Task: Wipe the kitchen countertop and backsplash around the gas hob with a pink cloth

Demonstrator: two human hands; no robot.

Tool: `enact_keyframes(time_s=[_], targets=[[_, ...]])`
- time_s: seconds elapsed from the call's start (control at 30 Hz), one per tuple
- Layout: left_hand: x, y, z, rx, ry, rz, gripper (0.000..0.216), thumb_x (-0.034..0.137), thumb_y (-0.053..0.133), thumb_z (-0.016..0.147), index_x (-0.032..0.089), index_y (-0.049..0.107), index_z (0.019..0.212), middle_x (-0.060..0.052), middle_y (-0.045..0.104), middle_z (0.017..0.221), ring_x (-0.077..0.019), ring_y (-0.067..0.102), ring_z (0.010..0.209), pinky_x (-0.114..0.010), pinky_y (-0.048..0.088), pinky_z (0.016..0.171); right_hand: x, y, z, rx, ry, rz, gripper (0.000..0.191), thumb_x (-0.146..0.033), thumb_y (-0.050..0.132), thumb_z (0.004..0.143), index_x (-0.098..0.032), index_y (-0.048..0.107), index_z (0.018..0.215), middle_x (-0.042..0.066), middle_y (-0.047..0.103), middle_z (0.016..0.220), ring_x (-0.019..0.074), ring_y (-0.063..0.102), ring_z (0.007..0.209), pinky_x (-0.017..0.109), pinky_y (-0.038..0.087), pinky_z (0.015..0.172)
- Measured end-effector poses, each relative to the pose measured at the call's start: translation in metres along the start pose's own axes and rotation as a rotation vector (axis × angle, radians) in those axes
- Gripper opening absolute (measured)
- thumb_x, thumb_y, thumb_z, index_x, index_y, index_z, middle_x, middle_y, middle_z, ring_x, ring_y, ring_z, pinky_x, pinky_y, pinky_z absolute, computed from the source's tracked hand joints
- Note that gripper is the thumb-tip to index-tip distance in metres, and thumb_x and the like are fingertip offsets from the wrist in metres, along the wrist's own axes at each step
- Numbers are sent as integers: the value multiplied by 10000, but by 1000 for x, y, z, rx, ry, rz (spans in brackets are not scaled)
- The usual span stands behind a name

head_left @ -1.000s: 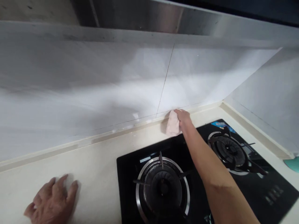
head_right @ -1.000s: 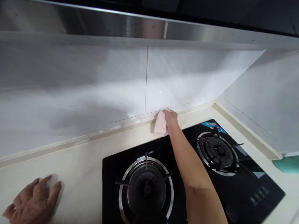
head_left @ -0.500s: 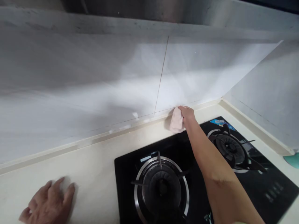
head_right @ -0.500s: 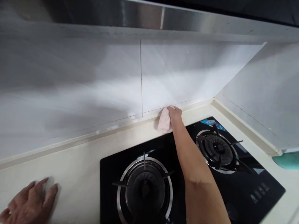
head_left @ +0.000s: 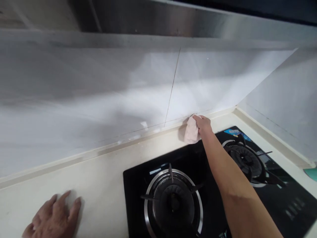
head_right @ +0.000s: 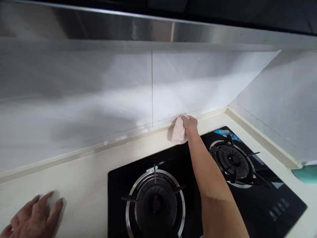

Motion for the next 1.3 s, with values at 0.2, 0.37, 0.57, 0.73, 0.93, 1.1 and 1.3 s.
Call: enact_keyframes(time_s=[0.2,0.37,0.57,0.73,0.93,1.1,1.3], targets=[[-2,1,-1,-18,3,-5,720,719,290,953,297,491,1501,-233,367,1694,-488,273,1629,-726,254,1260,-36,-42,24,201,-156,-231,124,-257,670,870,-180,729,948,111,690,1109,239,668,1024,375,537,975],[-4,2,-1,-6,-6,-18,719,716,340,946,310,501,1517,-202,366,1728,-479,283,1630,-737,266,1250,-37,-9,-1,156,-254,-331,89,-260,630,950,-203,696,962,76,652,1084,211,655,1005,394,520,1040],[-5,2,1,4,-21,49,755,702,240,986,244,536,1507,-200,412,1687,-465,336,1595,-703,288,1263,-3,55,-48,-77,-274,-108,112,-325,725,876,-216,727,852,20,702,904,176,657,867,276,573,830],[-4,2,1,-10,-19,55,752,702,250,984,244,527,1512,-204,401,1684,-464,320,1600,-696,262,1277,12,38,-21,-67,33,248,58,-251,722,805,-207,685,794,3,668,669,189,652,698,278,554,619],[3,-2,1,-18,-51,53,788,742,212,959,253,528,1490,-201,417,1668,-456,321,1600,-691,261,1276,14,58,-46,-110,81,258,79,-242,738,762,-220,684,815,-7,671,650,198,667,684,283,557,593],[10,-6,-1,-27,-39,41,806,731,172,984,222,540,1489,-211,407,1674,-458,328,1592,-692,260,1277,16,71,-57,-159,70,272,56,-214,724,799,-210,672,779,0,669,664,168,634,667,254,526,577],[14,-9,-6,-22,-42,28,821,714,151,996,190,533,1500,-231,405,1659,-443,325,1590,-692,256,1274,12,64,-65,2,48,254,59,-227,671,850,-232,624,815,-10,668,715,163,651,739,242,542,646]])
Point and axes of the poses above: each hand's wrist, its own z-axis towards the middle knuckle, its own y-axis out of the palm, x = y × z, the point moved 9 cm from there along z, towards the middle knuckle
